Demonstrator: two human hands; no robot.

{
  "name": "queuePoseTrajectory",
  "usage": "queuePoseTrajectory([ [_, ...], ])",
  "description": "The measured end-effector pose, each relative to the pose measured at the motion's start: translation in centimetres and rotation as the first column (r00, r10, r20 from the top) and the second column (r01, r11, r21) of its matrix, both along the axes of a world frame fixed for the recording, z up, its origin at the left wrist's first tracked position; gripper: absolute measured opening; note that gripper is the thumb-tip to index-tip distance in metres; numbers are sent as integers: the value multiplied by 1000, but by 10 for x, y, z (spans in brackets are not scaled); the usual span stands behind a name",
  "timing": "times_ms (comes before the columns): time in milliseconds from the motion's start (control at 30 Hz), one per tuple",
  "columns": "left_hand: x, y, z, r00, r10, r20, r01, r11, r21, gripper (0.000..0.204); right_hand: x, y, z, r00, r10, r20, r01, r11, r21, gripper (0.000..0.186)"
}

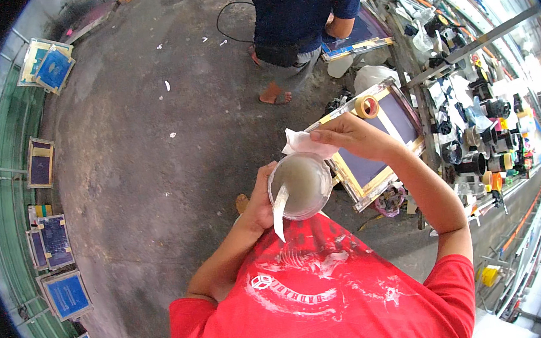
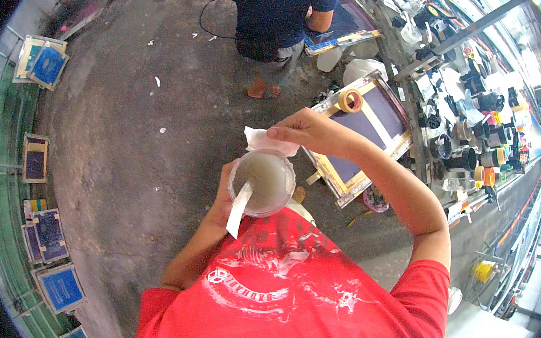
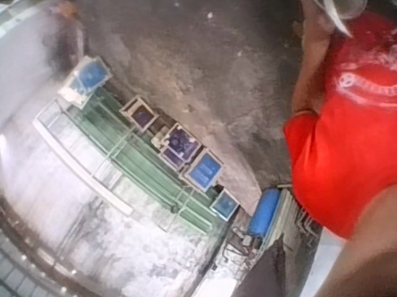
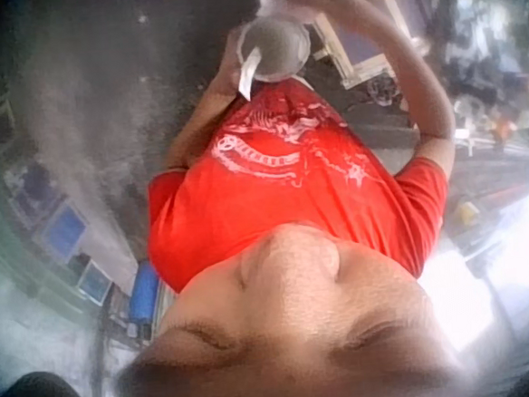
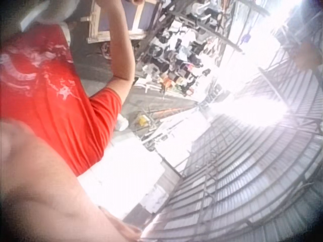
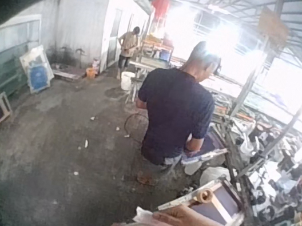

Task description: The person applies masking tape to the edges of a screen printing frame to seal the mesh. They then pick up a container of white paste and use a cloth to wipe the rim of the container.

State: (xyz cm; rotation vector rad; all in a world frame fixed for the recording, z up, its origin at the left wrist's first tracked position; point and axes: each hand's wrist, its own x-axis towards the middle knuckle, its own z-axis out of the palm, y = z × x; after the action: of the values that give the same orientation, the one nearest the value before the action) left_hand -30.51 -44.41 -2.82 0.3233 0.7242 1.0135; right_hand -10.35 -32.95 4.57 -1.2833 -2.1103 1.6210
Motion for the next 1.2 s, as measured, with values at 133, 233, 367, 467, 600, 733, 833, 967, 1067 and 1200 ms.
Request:
queuePoseTrajectory([
  [133, -3, 6, -10, 993, -45, 105, 44, 999, 11, 43, 2, 10, -2, 996, -58, 61, 69, 979, -191, 39],
  [233, -6, 8, -36, 950, -41, 308, 90, 985, -147, 43, -11, 8, -3, 995, 95, 33, -94, 995, -18, 38],
  [367, -3, 13, -58, 920, -74, 384, 157, 969, -189, 43, -14, 14, 2, 961, 191, 198, -172, 979, -109, 28],
  [467, 0, 10, -63, 939, -116, 324, 180, 968, -175, 44, -20, 13, 13, 938, 211, 275, -211, 977, -30, 25],
  [600, -1, 8, -60, 937, -101, 334, 162, 974, -161, 46, -19, 5, 7, 969, 143, 200, -174, 973, 151, 26],
  [733, -2, 4, -49, 963, -65, 262, 97, 989, -112, 47, -18, -14, -11, 999, -9, 31, 2, 974, 225, 22],
  [833, -2, 8, -60, 978, -101, 181, 90, 994, 67, 48, -18, -26, -30, 978, -171, -115, 187, 972, 139, 23],
  [967, -7, 7, -64, 987, -128, 95, 113, 983, 147, 52, -17, -33, -43, 910, -345, -232, 346, 937, -35, 27],
  [1067, -8, 5, -49, 927, -115, 358, 148, 987, -66, 55, -7, -33, -53, 728, -531, -435, 424, 846, -323, 28],
  [1200, -9, 12, -38, 906, -25, 423, 99, 983, -153, 55, 15, -31, -46, 580, -660, -478, 499, 751, -433, 27],
])
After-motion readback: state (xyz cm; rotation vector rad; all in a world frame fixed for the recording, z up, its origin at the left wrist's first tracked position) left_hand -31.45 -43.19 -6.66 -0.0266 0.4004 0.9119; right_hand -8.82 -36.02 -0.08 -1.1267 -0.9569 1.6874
